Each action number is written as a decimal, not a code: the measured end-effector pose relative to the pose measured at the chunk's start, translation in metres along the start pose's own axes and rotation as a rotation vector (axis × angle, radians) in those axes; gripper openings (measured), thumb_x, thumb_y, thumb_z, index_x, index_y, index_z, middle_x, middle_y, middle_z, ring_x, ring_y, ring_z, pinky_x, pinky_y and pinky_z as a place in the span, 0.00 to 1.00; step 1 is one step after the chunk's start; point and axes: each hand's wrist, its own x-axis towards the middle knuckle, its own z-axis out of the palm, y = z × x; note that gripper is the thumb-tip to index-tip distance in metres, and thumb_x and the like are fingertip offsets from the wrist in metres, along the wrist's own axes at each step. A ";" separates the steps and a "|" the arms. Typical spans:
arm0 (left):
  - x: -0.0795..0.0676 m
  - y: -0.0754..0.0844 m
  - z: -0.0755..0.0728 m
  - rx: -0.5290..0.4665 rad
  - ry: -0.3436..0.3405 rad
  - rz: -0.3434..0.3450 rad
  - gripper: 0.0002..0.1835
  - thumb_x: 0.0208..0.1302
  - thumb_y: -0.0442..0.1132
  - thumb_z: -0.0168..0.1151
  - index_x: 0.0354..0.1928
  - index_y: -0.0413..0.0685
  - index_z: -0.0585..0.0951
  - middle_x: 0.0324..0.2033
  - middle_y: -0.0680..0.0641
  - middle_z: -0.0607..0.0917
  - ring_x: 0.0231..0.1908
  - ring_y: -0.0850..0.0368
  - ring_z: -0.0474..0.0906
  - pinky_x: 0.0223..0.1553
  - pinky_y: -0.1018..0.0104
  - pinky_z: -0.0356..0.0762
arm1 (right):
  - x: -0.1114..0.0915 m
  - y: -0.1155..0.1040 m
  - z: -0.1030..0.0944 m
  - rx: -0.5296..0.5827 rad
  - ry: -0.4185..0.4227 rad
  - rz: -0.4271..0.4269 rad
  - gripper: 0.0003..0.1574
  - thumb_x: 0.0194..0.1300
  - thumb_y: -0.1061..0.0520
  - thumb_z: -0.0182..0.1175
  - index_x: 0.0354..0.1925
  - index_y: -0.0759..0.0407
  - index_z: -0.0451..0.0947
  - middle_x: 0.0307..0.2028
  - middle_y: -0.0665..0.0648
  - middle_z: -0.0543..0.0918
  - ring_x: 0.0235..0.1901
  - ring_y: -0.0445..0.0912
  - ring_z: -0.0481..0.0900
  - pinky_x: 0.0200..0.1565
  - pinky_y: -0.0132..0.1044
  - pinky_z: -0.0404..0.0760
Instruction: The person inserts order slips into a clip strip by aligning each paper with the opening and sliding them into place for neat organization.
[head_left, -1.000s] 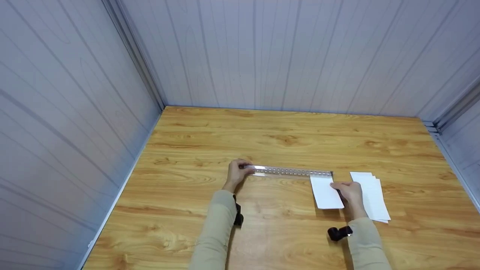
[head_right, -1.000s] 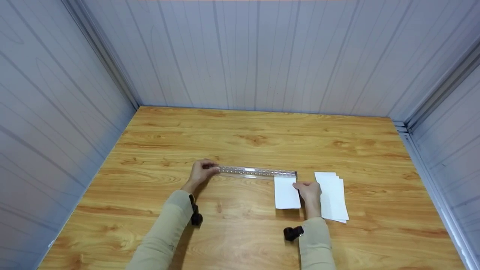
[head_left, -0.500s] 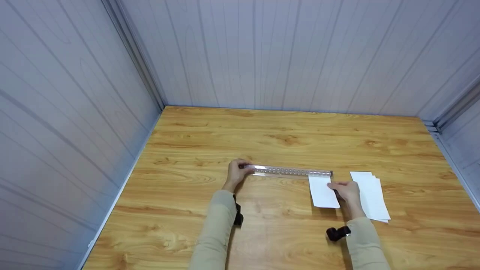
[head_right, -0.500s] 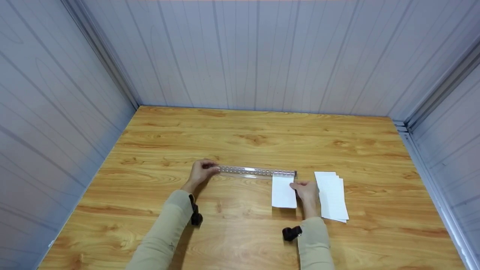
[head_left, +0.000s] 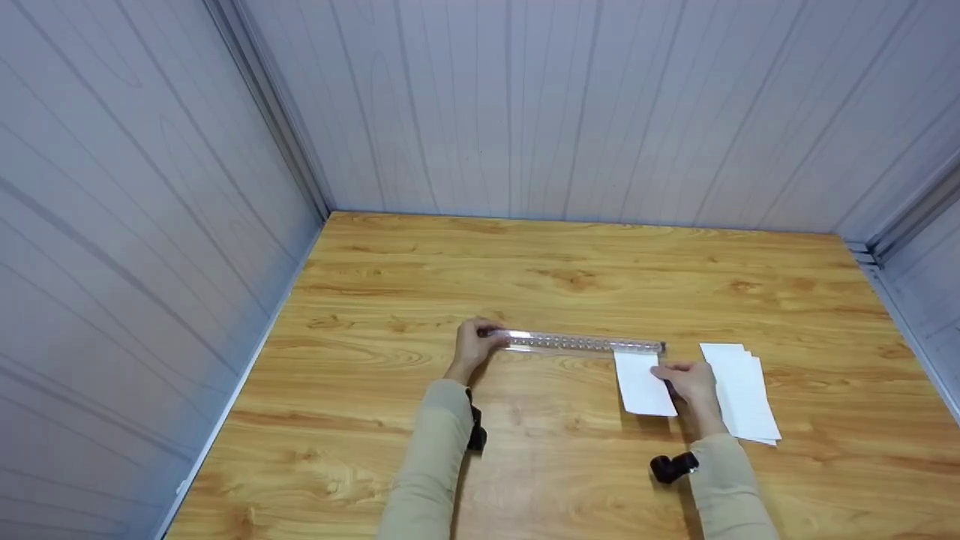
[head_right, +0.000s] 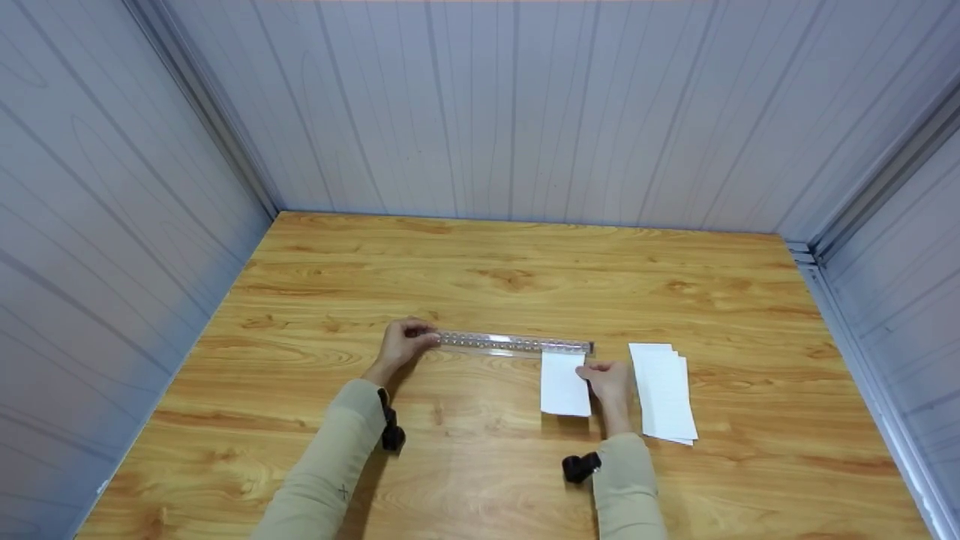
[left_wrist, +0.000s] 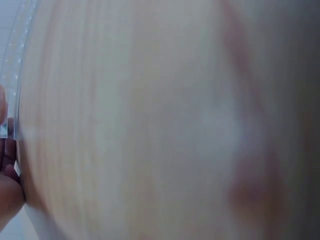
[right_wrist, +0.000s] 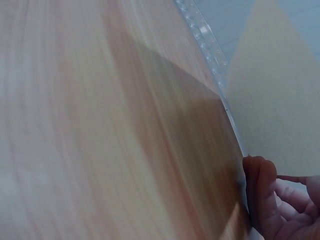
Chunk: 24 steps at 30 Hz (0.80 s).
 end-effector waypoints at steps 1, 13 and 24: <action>0.000 0.000 0.000 -0.014 0.001 0.009 0.10 0.42 0.25 0.68 0.29 0.26 0.80 0.28 0.34 0.80 0.33 0.41 0.74 0.38 0.59 0.71 | 0.000 0.000 0.000 -0.005 -0.004 0.004 0.27 0.51 0.56 0.64 0.43 0.76 0.74 0.24 0.50 0.78 0.24 0.39 0.71 0.26 0.29 0.71; -0.002 0.006 -0.001 0.009 -0.022 0.023 0.09 0.44 0.27 0.67 0.30 0.29 0.81 0.27 0.37 0.81 0.30 0.48 0.76 0.32 0.67 0.73 | -0.002 0.000 0.005 0.061 -0.019 -0.004 0.23 0.52 0.58 0.63 0.42 0.76 0.74 0.26 0.53 0.80 0.25 0.39 0.73 0.28 0.30 0.73; -0.001 0.003 0.000 0.035 -0.013 0.022 0.08 0.44 0.28 0.68 0.29 0.30 0.82 0.26 0.39 0.82 0.28 0.52 0.76 0.30 0.71 0.71 | -0.002 -0.001 0.010 0.037 0.009 -0.030 0.22 0.51 0.59 0.63 0.39 0.77 0.75 0.28 0.55 0.80 0.27 0.40 0.73 0.27 0.28 0.71</action>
